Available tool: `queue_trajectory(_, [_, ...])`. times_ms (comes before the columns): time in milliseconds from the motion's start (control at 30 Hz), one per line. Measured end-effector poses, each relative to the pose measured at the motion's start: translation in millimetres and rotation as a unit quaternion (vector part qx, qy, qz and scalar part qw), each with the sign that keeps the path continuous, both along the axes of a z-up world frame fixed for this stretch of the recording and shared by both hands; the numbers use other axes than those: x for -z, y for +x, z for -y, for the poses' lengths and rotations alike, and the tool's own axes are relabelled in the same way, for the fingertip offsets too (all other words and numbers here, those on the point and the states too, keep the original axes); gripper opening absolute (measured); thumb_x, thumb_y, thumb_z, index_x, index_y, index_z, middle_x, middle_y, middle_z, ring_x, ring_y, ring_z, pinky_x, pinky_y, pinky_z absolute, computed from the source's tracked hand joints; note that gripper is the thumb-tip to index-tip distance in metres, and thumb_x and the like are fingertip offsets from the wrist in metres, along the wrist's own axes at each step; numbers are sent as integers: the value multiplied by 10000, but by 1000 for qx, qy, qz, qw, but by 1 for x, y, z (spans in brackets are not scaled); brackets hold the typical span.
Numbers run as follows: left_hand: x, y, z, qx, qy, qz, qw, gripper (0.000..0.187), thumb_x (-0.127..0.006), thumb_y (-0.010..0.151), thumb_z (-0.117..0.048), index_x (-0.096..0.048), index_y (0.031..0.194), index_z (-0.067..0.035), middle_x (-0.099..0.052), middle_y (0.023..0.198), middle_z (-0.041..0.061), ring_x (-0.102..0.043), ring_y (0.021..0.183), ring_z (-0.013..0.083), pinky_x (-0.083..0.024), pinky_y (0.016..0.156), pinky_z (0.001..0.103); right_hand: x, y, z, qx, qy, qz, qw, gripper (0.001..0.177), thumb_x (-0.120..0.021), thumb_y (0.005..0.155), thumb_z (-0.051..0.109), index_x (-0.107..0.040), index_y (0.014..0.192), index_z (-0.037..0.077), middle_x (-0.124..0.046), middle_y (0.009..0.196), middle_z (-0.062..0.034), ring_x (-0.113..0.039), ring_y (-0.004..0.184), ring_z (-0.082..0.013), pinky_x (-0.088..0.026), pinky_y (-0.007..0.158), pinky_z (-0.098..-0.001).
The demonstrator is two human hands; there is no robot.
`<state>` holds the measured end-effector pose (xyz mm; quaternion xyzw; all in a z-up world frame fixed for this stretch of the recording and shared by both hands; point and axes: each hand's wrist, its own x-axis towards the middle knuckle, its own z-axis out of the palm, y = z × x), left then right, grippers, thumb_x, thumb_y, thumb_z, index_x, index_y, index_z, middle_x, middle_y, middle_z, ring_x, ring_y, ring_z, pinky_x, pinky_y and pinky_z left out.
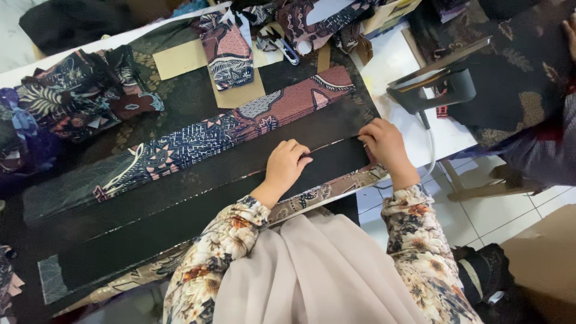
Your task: The person irons a long strip of patterned fabric on a work table using a handheld iron. They repeatedly smooth the fabric, fold edges, and reposition the strip to press different sections. The person also folds the strip into a narrower bundle and continues ironing the folded edges.
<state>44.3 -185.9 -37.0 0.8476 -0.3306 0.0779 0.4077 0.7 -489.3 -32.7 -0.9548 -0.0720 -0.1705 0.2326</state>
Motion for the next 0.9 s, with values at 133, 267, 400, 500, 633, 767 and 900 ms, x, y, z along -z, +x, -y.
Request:
queue_trajectory(133, [8,0,6,10,9,53,998,111,-750,852,-149,-683,936,-126,-614,898,44,-612,875,271,-514,774,413,-5,-5,-2,-19,-71,68,995,118,-752,828,60,-695,922,102,-653,960,-55,-631,942,-311,-476,805,-433])
queue_trajectory(267, [3,-4,5,27,24,81,996,166,-745,861,-148,-672,1000,-95,-604,892,58,-606,873,277,-493,770,411,-8,-13,-5,-28,-73,81,994,153,-736,851,24,-686,978,93,-648,966,-57,-624,940,-300,-470,822,-430])
queue_trajectory(400, [-2,-2,7,28,14,64,997,197,-757,826,-188,-661,971,-95,-613,869,53,-603,854,278,-484,751,410,-16,-15,-6,-28,-57,86,994,180,-734,835,5,-691,988,92,-654,980,-54,-624,943,-296,-469,826,-426])
queue_trajectory(500, [-2,-4,8,40,26,91,995,171,-752,858,-182,-658,979,-105,-609,858,48,-602,859,268,-490,768,405,-21,-17,-7,-31,-65,101,992,185,-741,813,0,-688,966,91,-649,963,-46,-623,930,-291,-474,829,-423])
queue_trajectory(633, [-4,-8,8,47,80,135,987,213,-707,933,-168,-691,1124,-75,-610,871,44,-604,866,245,-493,776,396,-21,-19,-7,-44,-78,121,989,212,-750,780,13,-682,960,100,-655,992,-38,-634,973,-286,-482,850,-413])
queue_trajectory(767, [-14,-9,11,40,87,191,977,356,-585,883,-128,-660,1225,-65,-617,1049,70,-604,1005,248,-496,923,389,-18,-20,-6,-44,-98,105,989,279,-758,755,14,-752,999,150,-643,943,-11,-627,919,-252,-480,825,-402])
queue_trajectory(900, [-21,-7,30,95,54,199,974,454,-532,893,-125,-609,1328,-22,-612,1190,97,-597,1113,257,-476,996,386,-15,-20,-9,-37,-112,95,989,330,-752,740,15,-783,1027,175,-629,923,-3,-622,888,-239,-475,803,-399])
